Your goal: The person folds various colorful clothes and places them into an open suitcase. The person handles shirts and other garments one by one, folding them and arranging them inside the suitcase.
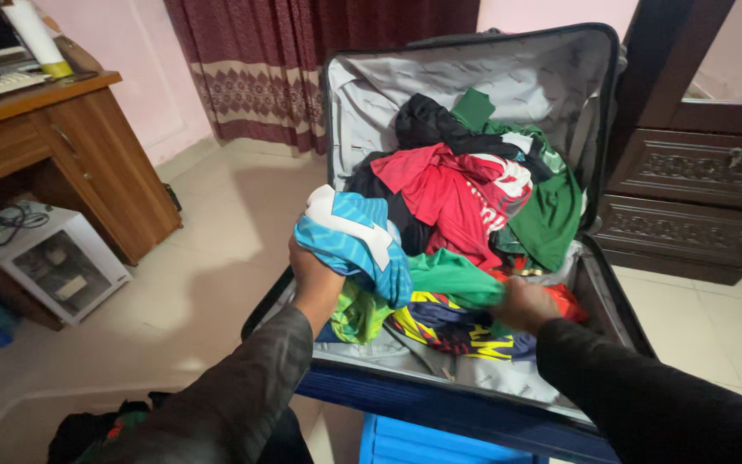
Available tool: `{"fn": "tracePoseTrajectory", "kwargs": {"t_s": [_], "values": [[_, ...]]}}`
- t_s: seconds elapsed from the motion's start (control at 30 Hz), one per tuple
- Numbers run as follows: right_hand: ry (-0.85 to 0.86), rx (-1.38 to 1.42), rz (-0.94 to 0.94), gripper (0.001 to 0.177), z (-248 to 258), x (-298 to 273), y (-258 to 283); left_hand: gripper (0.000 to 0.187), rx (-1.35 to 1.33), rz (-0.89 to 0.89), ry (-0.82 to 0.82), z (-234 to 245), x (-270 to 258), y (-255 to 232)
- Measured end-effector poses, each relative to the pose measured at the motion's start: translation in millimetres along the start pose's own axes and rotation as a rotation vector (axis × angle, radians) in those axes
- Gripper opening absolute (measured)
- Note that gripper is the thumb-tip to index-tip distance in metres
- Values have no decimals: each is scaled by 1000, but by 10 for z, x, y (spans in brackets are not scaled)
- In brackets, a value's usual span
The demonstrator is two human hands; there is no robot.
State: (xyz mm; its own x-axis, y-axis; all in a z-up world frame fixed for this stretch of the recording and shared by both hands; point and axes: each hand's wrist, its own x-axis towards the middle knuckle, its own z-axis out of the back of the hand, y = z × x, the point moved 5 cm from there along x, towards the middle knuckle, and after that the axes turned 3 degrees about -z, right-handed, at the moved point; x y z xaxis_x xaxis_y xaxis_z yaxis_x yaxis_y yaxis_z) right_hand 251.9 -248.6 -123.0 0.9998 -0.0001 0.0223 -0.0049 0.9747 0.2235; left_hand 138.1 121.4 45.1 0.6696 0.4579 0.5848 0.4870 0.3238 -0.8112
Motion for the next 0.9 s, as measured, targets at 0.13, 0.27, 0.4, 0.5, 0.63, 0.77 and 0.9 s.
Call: {"fn": "tracePoseTrajectory", "kwargs": {"t_s": [0.13, 0.27, 0.4, 0.5, 0.63, 0.77, 0.9], "values": [[-126, 410, -47, 44, 621, -115, 343, 24, -208, 20, 36, -78, -38, 13], [-156, 1088, -47, 32, 1251, -16, 671, 23, -370, 103, 56, -111, -79, -6], [-145, 1615, 60, 25, 1989, 152, 843, 25, -306, 217, 7, -91, -129, -8], [-381, 1732, 5, 41, 2578, 404, 738, 25, -218, 207, -6, -72, -154, 22], [-535, 1463, 168, 66, 3096, 737, 562, 26, -109, 172, -20, -126, -167, 108], [-263, 704, -75, 108, 2775, 1042, 345, 29, 69, 154, 43, -150, -202, 98], [-170, 254, -173, 90, 1891, 929, 133, 28, -74, 213, 36, -200, -237, 127]]}}
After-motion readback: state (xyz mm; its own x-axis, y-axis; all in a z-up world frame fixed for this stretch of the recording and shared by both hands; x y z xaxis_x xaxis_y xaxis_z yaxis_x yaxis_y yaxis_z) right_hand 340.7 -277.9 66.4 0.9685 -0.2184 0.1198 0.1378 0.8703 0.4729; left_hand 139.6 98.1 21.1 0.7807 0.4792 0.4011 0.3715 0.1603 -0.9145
